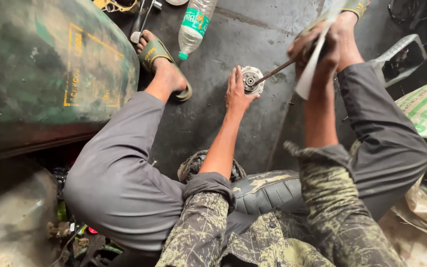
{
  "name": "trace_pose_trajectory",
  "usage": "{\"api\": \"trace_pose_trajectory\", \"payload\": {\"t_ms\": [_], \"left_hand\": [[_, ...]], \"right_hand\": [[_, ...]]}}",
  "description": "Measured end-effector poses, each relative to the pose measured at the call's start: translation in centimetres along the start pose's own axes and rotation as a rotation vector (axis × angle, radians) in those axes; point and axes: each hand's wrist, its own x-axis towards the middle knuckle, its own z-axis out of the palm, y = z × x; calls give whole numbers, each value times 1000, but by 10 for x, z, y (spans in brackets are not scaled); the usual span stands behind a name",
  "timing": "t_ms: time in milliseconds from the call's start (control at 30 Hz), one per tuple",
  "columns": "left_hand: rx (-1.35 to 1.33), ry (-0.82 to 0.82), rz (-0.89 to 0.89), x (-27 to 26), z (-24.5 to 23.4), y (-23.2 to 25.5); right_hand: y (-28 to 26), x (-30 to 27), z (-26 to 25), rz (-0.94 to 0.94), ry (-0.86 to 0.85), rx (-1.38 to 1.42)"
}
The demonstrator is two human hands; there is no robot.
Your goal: Assembling and tightening the components of a motorcycle clutch assembly using a T-handle wrench and screwdriver.
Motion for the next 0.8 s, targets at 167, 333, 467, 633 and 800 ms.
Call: {"api": "trace_pose_trajectory", "payload": {"t_ms": [167,333,467,633,800], "left_hand": [[-16,11,16,-3,1,4],[-12,2,-15,-7,-6,2],[-7,16,22,1,-3,3],[-13,8,-4,-9,-9,7],[-28,5,9,-4,-11,9]], "right_hand": [[-16,10,2,205,-295,10],[6,11,-1,117,-249,83],[5,14,33,38,-201,14],[10,5,46,18,-108,-111],[10,10,54,10,-109,-68]]}}
